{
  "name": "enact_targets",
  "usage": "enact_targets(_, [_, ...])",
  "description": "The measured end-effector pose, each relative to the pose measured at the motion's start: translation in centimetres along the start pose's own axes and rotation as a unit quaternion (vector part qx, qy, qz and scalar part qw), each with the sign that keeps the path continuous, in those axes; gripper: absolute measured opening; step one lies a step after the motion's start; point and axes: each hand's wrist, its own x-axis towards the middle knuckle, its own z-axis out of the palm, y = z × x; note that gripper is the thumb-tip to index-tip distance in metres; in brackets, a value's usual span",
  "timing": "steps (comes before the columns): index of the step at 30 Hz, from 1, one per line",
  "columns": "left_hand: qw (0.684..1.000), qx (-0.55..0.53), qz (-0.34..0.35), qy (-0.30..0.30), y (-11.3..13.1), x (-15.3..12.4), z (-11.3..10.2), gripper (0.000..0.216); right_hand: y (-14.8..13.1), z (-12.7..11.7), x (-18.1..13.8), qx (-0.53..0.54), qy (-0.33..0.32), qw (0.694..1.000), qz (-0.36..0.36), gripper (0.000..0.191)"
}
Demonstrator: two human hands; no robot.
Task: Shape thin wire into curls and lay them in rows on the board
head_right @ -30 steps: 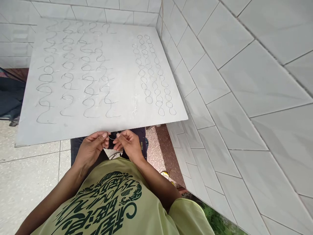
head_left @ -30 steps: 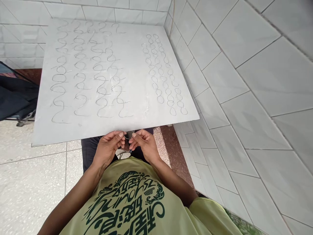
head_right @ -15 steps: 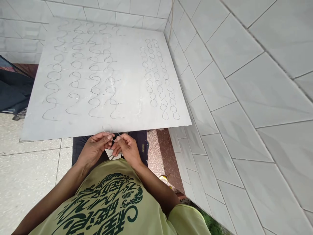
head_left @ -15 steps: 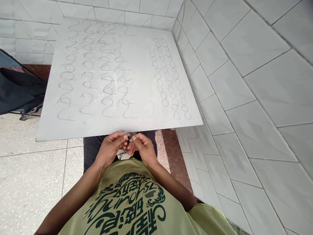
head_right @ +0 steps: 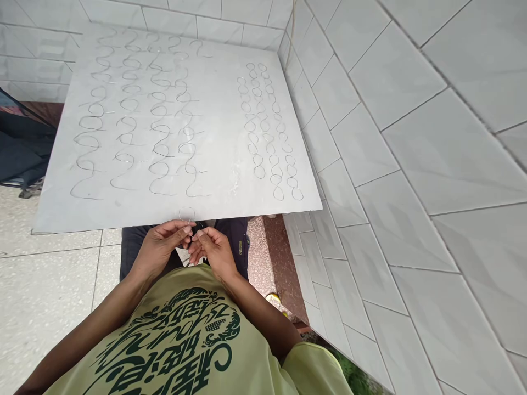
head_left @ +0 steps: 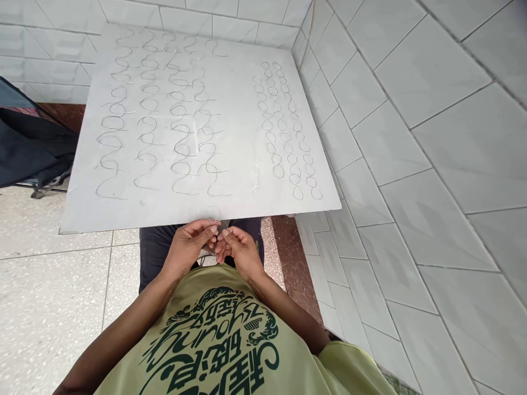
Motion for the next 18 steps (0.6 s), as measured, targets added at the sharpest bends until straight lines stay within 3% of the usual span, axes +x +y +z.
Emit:
enact_targets(13, [1.000,-0.002,-0.007,-0.003,-0.29,0.23,-0.02,0.034,0.27,-0.18,0.07,-0.022,0.013,1.000,-0.017,0.034])
enact_targets(18, [1.000,0.007,-0.012,0.010,-0.31,0.18,0.25,0.038,0.31,-0.17,-0.20,-0.112,0.044,0.991,-0.065,0.034])
